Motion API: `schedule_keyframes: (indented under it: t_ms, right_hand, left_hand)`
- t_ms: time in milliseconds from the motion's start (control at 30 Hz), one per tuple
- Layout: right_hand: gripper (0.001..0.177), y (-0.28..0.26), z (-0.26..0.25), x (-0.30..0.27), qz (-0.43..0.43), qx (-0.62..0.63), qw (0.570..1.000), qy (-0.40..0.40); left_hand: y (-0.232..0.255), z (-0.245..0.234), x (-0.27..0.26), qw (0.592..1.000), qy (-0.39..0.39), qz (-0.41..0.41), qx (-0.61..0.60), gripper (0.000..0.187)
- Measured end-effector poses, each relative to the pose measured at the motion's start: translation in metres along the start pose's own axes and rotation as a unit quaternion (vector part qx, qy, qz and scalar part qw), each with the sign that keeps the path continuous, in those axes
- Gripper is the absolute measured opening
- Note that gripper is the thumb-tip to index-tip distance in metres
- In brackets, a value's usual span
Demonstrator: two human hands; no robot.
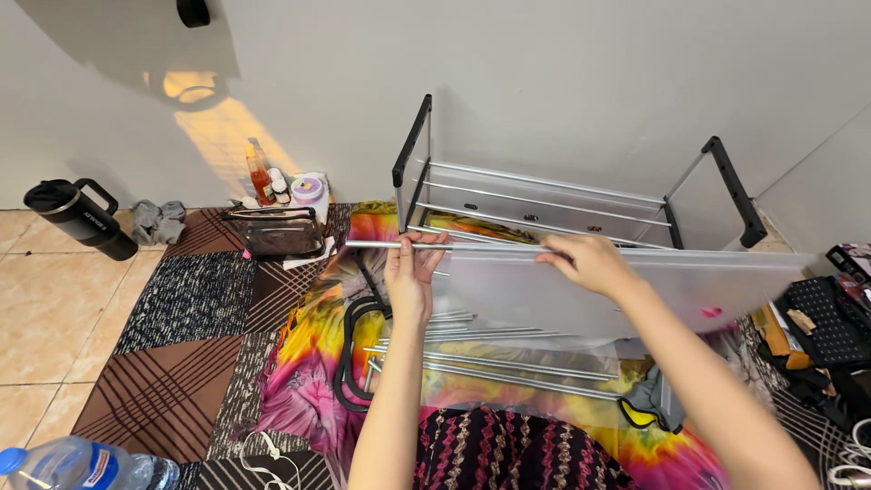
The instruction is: The person assembles a metal drying rack by inserting horizontal rods into vertical supports and attaching plastic panels. They repeatedly adjust and reposition components to fit them together.
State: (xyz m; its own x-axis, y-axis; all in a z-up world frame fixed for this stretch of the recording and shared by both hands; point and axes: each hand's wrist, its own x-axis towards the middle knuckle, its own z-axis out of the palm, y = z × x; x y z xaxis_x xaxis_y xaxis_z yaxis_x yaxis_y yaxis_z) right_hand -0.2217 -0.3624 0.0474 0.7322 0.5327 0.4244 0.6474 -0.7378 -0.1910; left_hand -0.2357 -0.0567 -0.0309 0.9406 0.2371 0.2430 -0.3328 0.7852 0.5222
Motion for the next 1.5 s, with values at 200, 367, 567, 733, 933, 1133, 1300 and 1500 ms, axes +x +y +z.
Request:
schedule_keyframes:
  t_ms: [200,367,567,733,933,1133,1300,1500]
  right_hand:
    - [0.018,0.024,-0.024,-0.027,0.032,-0.03,0.999,-0.013]
    - [0.017,0.036,-0.031,-0.04,0.054,-0.035,0.998,-0.025]
    - [0.019,0.025,-0.003,-0.039,0.008,-0.012,0.998,0.054]
    - [0.02,0.026,-0.012,-0.04,0.003,-0.061,0.997,0.053]
    - [0.021,0.025,-0.023,-0.031,-0.008,-0.092,0.994,0.065]
    - [0.02,0.014,-0.011,-0.03,-0.046,-0.1,0.989,0.103]
    - [0.018,0.023,-0.019,-0.037,-0.025,-0.104,0.988,0.11]
    - [0.017,0.024,-0.017,-0.037,-0.017,-0.102,0.989,0.11]
  left_hand:
    - [-0.002,0.011,0.011,1.0,0.003,0.024,-0.01,0.028]
    - [-0.014,0.028,0.012,1.0,0.003,0.026,0.013,0.031]
    - [-0.07,0.036,-0.004,0.988,0.008,-0.045,0.147,0.028]
    - [-0.069,0.015,0.013,0.994,0.046,-0.011,0.099,0.026]
    - [-0.072,0.031,0.01,0.989,0.007,-0.046,0.137,0.028]
    - [-0.09,0.035,0.002,0.984,-0.013,-0.049,0.173,0.038]
    - [-0.077,0.024,0.018,0.986,0.021,0.008,0.168,0.037]
    - [-0.076,0.035,0.017,0.978,-0.03,-0.005,0.208,0.036]
